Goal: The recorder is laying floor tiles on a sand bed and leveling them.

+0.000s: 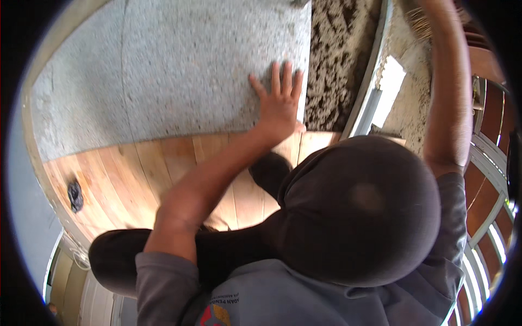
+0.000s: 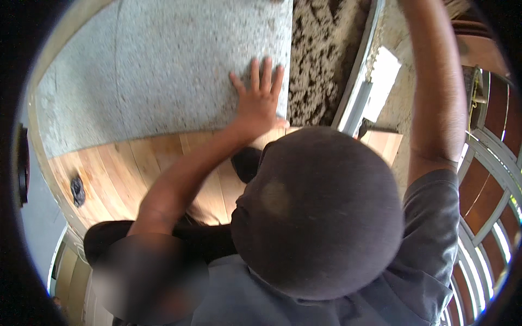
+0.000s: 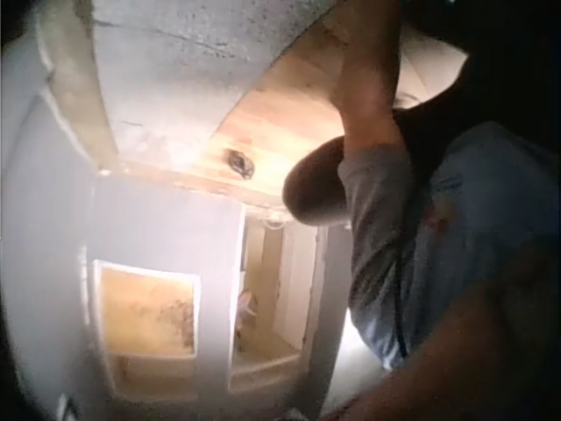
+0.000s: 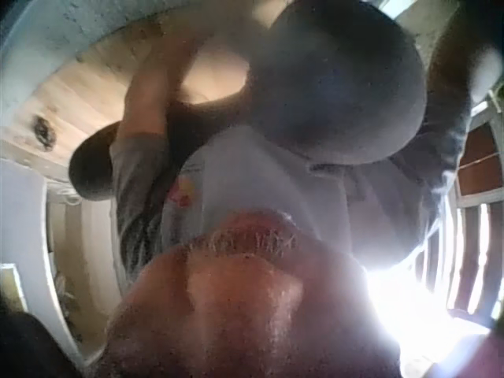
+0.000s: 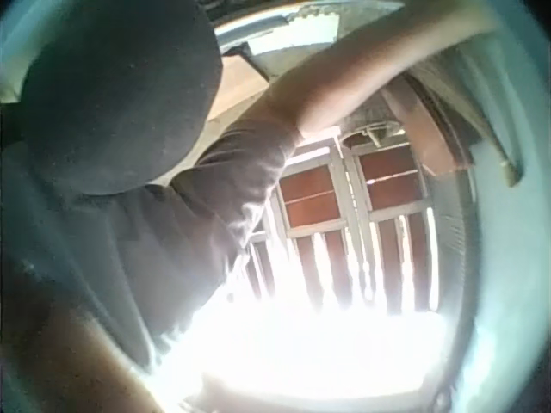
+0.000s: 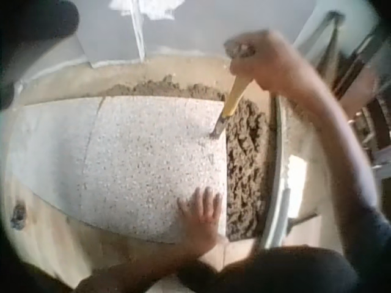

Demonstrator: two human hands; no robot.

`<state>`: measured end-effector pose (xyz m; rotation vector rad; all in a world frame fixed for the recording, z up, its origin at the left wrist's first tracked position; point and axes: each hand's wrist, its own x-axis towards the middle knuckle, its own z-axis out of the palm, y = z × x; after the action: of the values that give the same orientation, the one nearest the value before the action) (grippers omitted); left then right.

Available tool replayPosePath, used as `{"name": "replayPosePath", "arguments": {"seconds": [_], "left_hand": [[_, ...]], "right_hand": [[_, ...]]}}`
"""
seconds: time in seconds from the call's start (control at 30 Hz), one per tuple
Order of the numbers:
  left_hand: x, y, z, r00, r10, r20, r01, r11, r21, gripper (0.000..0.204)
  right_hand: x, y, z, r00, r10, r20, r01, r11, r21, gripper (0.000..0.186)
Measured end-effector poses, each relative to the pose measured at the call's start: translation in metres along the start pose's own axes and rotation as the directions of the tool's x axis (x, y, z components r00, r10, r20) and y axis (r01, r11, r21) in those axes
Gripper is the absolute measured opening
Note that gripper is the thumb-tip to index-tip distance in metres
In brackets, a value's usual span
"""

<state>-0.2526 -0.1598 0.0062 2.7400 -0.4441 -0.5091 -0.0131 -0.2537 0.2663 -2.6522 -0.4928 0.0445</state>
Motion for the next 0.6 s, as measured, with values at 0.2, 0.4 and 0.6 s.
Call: {"name": "replayPosePath", "arguments": {"seconds": [0.2, 0.4, 0.6], "left_hand": [[0.049, -0.021, -0.027, 0.996, -0.089, 0.004, 0.089, 0.993, 0.072, 0.122], [0.115, -0.085, -0.080, 0.955, -0.292, 0.060, 0.280, 0.947, 0.156, 0.130], [0.116, -0.080, -0.088, 0.947, -0.305, 0.103, 0.286, 0.945, 0.160, 0.132]], "right_hand": [[0.015, 0.006, -0.010, 0.997, -0.003, 0.079, 0.000, 0.999, 0.036, 0.019], [0.021, 0.006, -0.023, 0.996, 0.005, 0.087, -0.010, 0.998, 0.061, 0.023], [0.045, 0.010, -0.024, 0.995, -0.103, 0.009, 0.102, 0.991, 0.083, 0.023]]}}
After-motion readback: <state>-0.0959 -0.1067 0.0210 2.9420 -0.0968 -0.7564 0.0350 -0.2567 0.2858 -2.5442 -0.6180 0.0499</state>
